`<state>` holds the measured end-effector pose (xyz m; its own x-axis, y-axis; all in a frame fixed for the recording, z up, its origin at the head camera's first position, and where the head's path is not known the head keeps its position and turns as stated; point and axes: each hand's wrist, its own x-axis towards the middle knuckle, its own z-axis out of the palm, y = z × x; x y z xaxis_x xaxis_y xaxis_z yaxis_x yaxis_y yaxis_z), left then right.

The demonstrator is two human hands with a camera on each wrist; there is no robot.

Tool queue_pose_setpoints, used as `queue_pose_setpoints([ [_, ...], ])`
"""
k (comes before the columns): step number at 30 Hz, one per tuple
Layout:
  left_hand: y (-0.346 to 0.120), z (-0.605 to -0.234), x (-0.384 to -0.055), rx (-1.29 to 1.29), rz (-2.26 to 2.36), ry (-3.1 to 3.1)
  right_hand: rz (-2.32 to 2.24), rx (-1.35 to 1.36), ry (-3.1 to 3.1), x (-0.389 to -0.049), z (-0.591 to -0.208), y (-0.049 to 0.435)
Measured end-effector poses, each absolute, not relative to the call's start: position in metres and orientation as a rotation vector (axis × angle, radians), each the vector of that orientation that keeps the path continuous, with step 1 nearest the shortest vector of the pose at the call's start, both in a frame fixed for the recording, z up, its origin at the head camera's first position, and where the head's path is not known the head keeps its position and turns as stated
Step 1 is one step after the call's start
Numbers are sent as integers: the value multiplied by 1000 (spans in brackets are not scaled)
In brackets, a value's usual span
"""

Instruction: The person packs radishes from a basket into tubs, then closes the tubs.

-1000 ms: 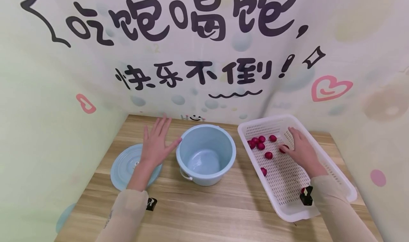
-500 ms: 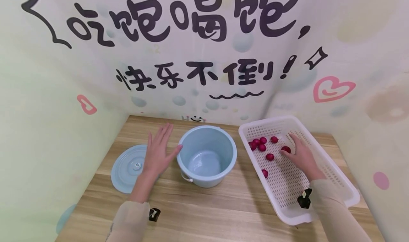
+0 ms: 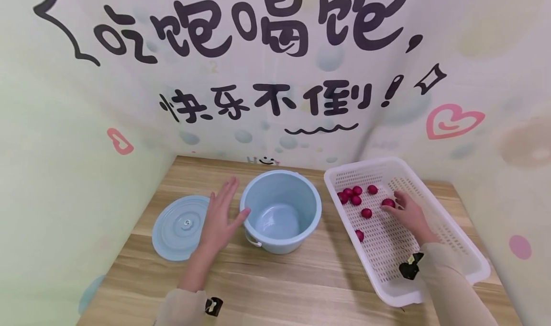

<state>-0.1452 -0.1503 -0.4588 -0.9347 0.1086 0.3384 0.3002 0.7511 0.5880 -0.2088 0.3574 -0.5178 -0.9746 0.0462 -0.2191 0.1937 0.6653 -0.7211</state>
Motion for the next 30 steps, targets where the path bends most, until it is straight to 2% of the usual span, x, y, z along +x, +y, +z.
queue_pose_setpoints([
  [14, -133, -470, -122, -315, -1453, -2505, -1396, 268, 2617, -214, -532, 364],
  [21, -129, -476, -116, -304, -1482, -2513, -1349, 311, 2688, -216, -533, 360],
  [30, -127, -480, -113, -220, -1504, -2554, -1355, 214, 2758, -213, -535, 359],
])
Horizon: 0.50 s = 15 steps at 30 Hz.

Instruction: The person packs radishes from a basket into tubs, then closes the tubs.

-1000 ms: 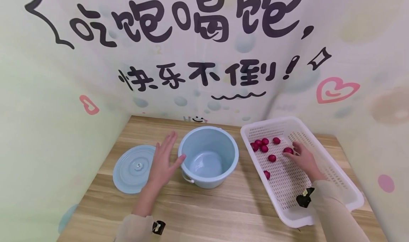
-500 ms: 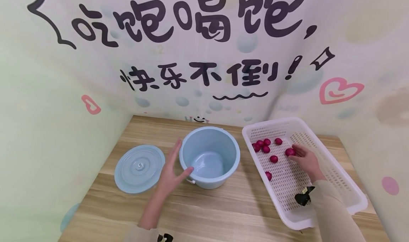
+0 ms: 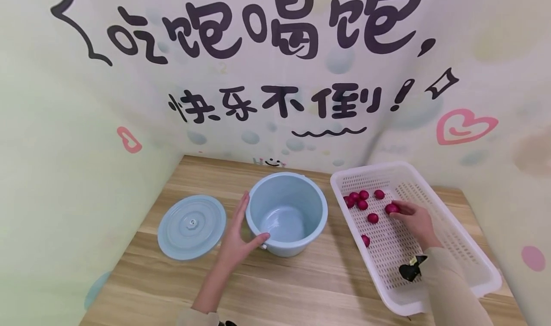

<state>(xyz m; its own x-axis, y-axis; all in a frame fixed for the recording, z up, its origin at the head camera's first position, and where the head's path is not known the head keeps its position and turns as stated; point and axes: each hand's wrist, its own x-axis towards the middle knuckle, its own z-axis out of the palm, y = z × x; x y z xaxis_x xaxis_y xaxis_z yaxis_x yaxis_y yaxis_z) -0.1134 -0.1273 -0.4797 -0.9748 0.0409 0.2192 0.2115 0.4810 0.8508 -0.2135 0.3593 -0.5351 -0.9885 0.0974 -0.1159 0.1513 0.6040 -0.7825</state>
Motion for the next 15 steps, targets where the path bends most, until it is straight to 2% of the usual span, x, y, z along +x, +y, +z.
queue_pose_setpoints([
  [15, -128, -482, -112, -226, -1517, -2532, -1367, 175, 2762, -217, -518, 352],
])
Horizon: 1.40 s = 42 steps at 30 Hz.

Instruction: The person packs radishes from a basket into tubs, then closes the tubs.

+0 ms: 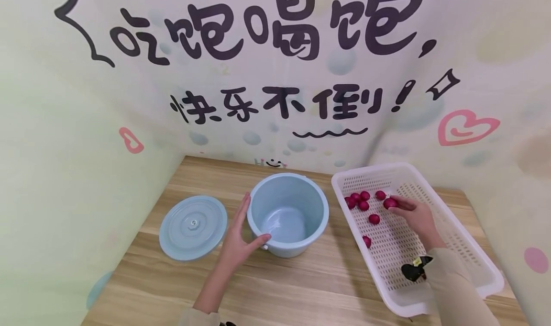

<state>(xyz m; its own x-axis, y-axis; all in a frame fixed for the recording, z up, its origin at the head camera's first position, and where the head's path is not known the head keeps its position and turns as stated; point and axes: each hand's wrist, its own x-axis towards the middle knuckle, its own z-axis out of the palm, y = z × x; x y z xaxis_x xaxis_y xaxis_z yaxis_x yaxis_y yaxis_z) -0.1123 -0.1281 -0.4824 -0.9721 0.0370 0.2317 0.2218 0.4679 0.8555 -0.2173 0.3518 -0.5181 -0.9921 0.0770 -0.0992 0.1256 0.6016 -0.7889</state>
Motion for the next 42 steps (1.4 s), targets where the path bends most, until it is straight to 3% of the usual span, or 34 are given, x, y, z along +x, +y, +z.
queue_pose_setpoints([
  [42, -128, -486, -112, -224, -1530, -2517, -1557, -248, 2695, -213, -446, 274],
])
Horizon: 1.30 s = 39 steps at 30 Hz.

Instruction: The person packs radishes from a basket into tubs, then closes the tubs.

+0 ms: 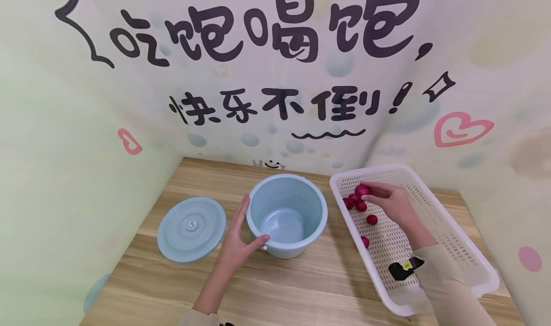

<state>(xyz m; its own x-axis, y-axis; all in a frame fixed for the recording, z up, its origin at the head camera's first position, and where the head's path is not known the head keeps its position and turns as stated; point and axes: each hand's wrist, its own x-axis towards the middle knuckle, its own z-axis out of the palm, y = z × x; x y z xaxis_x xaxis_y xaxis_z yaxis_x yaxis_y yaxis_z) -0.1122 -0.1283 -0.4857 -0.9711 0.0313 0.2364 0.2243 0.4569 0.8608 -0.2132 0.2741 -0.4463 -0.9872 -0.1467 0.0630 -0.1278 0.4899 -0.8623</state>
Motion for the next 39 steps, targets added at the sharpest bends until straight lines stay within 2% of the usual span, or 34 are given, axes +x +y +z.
queue_pose_setpoints([
  [27, -128, -489, -113, -232, -1558, -2496, -1672, -579, 2464, -192, -424, 190],
  [39, -128, -490, -114, -239, -1557, -2486, -1616, -652, 2442, -184, -424, 179],
])
